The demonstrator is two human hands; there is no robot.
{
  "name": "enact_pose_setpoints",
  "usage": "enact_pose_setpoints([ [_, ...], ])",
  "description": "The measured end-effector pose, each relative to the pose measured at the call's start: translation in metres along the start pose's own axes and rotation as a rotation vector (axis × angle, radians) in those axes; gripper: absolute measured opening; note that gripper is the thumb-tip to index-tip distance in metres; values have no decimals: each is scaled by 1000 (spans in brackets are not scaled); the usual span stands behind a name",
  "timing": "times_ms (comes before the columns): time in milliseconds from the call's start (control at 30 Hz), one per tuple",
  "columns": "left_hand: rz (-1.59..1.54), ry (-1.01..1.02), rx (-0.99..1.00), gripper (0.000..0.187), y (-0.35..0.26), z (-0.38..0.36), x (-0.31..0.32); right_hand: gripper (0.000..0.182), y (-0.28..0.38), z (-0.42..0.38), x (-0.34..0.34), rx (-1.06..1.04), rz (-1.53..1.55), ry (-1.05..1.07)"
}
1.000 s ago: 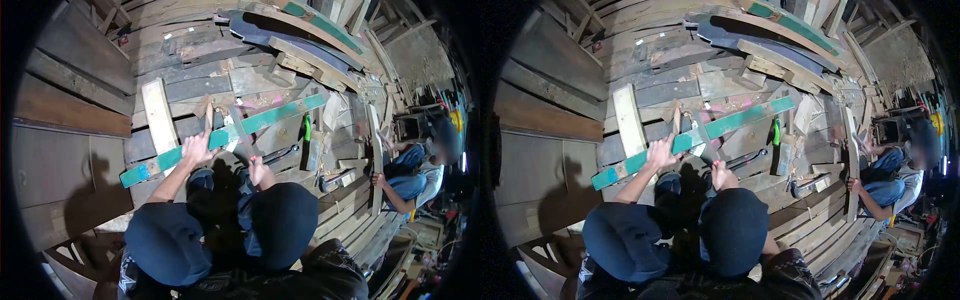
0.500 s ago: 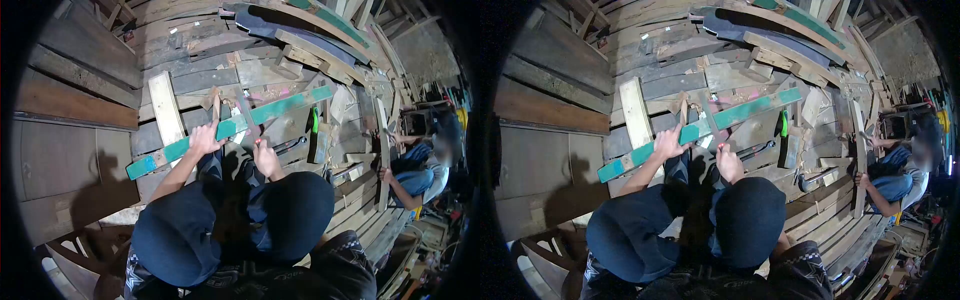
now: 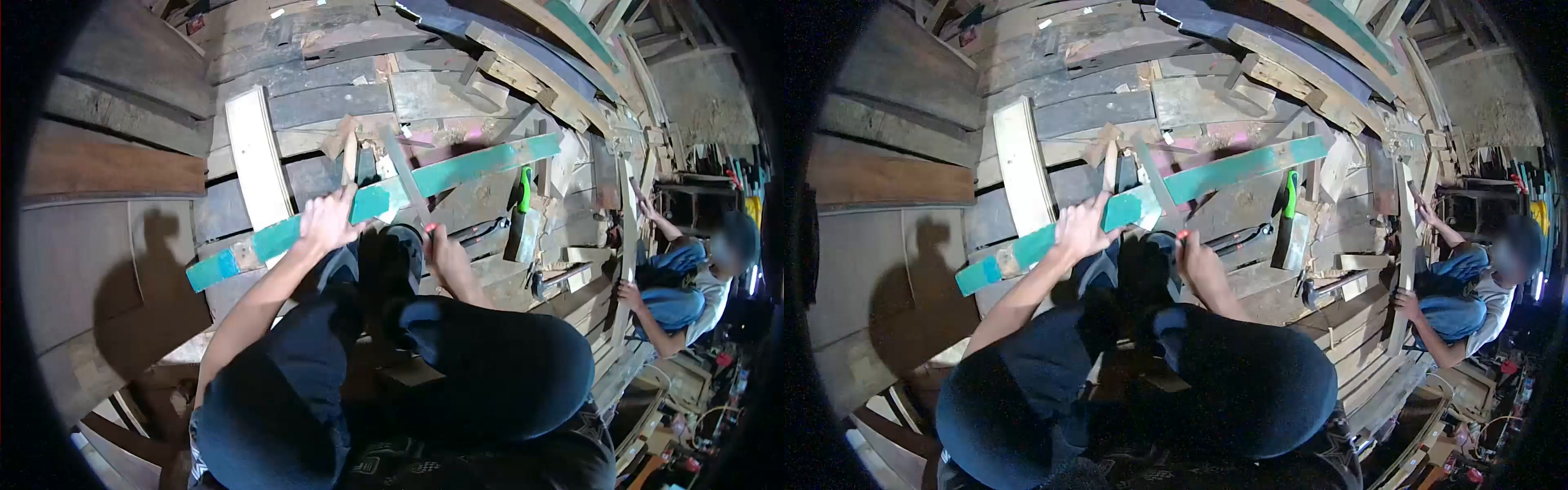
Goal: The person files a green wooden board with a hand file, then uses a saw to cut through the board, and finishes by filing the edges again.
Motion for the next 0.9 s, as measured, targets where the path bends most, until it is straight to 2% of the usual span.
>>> enact_pose_setpoints([
  [33, 16, 19, 10, 71, 2, -1, 5, 28, -9, -17, 1, 38, 78, 60],
  [67, 46, -47, 34, 70, 2, -3, 6, 30, -23, -38, 13, 44, -33, 138],
  [100, 22, -6, 31, 70, 2, 1, 4, 35, -30, -59, 11, 291, -2, 184],
  [133, -5, 35, 22, 70, 1, 3, 0, 41, -32, -78, 4, 208, 83, 181],
  [200, 8, 3, 30, 69, 0, 4, -1, 43, -41, -90, 10, 315, -117, 117],
  [267, -5, 0, 26, 68, 3, 4, 2, 44, -31, -71, -2, 215, 25, 237],
  [367, -22, -4, 14, 65, 0, 3, -4, 38, -30, -37, -3, -35, 423, 261],
  [400, -25, 40, -12, 60, -6, 3, -12, 32, -29, -31, 0, 154, 716, 424],
  [467, -50, -23, 31, 61, -4, 3, -9, 30, -7, -25, -12, 359, 1126, 638],
  [533, -8, -55, 19, 60, -6, 2, -12, 26, -3, -26, -12, 365, 1333, 660],
  [667, -26, -47, 37, 64, -3, 1, -10, 40, -5, -43, -1, 604, 1902, 742],
  [700, -17, -49, 38, 65, -3, 2, -9, 38, -1, -44, 4, 571, 2099, 776],
  [800, -25, -52, 37, 65, -3, 2, -8, 36, -4, -43, 21, 525, 2044, 528],
  [900, -25, -58, 46, 66, 0, 3, -5, 35, -15, -39, 19, 541, 1909, 487],
])
Point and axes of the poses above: each hand's wrist, its own z-axis towards the middle knuckle, its own x-axis out of the palm, y = z × x, the point moved 6 cm from there along z, towards the middle knuckle, and after that the axes turned 2 degrees about -z, right-handed, at the moved point
